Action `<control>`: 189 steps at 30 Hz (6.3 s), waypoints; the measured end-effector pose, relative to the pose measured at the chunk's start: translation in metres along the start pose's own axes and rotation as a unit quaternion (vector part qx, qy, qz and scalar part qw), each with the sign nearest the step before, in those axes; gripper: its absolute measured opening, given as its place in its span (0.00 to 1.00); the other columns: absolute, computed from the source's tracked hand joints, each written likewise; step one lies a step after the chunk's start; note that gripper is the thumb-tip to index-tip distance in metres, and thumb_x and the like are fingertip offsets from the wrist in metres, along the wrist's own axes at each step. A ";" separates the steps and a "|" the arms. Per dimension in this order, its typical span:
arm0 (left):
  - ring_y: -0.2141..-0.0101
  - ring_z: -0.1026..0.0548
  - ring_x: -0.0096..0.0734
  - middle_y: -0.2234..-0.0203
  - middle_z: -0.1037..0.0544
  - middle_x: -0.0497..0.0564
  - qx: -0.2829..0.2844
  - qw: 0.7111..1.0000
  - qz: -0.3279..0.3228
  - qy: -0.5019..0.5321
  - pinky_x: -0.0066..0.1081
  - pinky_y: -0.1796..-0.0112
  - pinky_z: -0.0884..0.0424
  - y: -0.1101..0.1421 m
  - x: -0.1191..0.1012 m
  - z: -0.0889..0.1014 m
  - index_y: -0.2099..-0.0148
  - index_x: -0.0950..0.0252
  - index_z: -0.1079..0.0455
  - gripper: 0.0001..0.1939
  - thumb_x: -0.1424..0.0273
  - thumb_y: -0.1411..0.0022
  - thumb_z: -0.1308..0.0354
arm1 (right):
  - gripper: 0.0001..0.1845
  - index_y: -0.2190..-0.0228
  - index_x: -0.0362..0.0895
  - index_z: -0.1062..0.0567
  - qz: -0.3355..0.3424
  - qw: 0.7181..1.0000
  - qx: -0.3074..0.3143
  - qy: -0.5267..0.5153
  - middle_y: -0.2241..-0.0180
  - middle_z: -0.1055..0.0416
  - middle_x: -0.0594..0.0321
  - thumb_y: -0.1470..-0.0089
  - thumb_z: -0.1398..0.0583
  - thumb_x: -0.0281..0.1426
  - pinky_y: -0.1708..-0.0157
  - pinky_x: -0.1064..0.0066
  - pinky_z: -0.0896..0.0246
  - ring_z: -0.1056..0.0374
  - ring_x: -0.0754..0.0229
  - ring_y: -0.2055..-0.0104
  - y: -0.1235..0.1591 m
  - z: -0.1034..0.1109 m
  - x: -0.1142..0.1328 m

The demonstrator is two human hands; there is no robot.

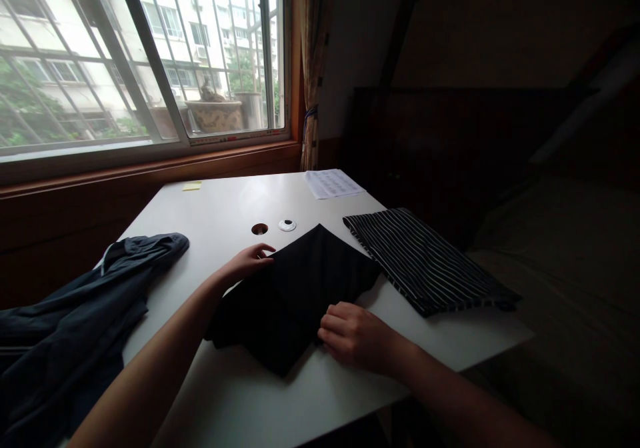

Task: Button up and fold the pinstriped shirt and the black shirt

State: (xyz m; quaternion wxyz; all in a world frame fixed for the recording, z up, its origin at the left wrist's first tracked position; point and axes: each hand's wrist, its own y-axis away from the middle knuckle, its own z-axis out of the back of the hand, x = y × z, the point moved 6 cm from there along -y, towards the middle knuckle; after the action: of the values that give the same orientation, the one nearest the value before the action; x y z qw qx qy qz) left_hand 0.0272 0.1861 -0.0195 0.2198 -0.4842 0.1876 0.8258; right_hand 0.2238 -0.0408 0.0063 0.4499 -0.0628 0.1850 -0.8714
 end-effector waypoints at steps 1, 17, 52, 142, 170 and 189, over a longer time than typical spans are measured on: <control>0.72 0.32 0.29 0.67 0.28 0.48 -0.003 1.000 0.000 0.004 0.27 0.73 0.39 0.000 -0.001 0.000 0.49 0.63 0.26 0.28 0.52 0.49 0.34 | 0.06 0.67 0.44 0.26 0.000 1.000 -0.001 0.000 0.70 0.30 0.60 0.39 0.43 0.26 0.62 0.65 0.36 0.34 0.58 0.64 -0.001 -0.001 -0.001; 0.66 0.31 0.32 0.64 0.27 0.49 -0.087 0.993 -0.041 0.063 0.30 0.67 0.37 0.038 -0.048 0.053 0.49 0.64 0.26 0.25 0.55 0.46 0.34 | 0.04 0.64 0.44 0.28 0.002 0.984 -0.174 -0.040 0.69 0.28 0.63 0.43 0.39 0.28 0.64 0.64 0.37 0.35 0.59 0.67 -0.041 0.063 0.015; 0.66 0.28 0.37 0.68 0.26 0.51 -0.109 0.991 0.012 -0.073 0.31 0.67 0.35 0.131 0.032 0.080 0.49 0.62 0.26 0.25 0.50 0.39 0.41 | 0.13 0.74 0.43 0.29 0.221 0.968 -0.105 -0.061 0.72 0.38 0.66 0.36 0.44 0.28 0.75 0.71 0.46 0.41 0.64 0.72 -0.091 -0.005 0.101; 0.65 0.22 0.34 0.62 0.21 0.52 -0.097 0.961 -0.199 -0.165 0.32 0.63 0.26 0.006 0.028 0.042 0.54 0.60 0.23 0.12 0.70 0.35 0.46 | 0.14 0.56 0.47 0.20 -0.286 0.915 -0.039 -0.281 0.63 0.28 0.60 0.45 0.37 0.27 0.60 0.65 0.33 0.31 0.58 0.63 0.000 -0.043 -0.188; 0.60 0.22 0.34 0.57 0.22 0.53 -0.190 0.897 -0.256 -0.305 0.34 0.59 0.26 0.019 0.033 0.064 0.47 0.58 0.28 0.15 0.72 0.28 0.52 | 0.13 0.60 0.47 0.23 -0.223 0.970 -0.071 -0.059 0.65 0.27 0.60 0.42 0.43 0.21 0.56 0.61 0.31 0.29 0.54 0.60 -0.009 -0.038 -0.189; 0.30 0.53 0.45 0.30 0.49 0.53 -0.061 0.886 -0.149 -0.434 0.53 0.34 0.53 0.015 0.020 -0.029 0.27 0.58 0.51 0.30 0.55 0.25 0.59 | 0.38 0.31 0.51 0.50 -0.238 0.962 0.076 -0.112 0.29 0.54 0.55 0.35 0.50 0.52 0.31 0.49 0.58 0.56 0.48 0.28 -0.049 -0.072 -0.134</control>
State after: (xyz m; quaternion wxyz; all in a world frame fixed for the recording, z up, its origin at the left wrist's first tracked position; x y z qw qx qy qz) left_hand 0.0308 0.1621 -0.0486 0.3700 -0.1119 -0.0512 0.9209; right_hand 0.2459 0.1122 -0.0338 0.2504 -0.1679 0.0463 -0.9524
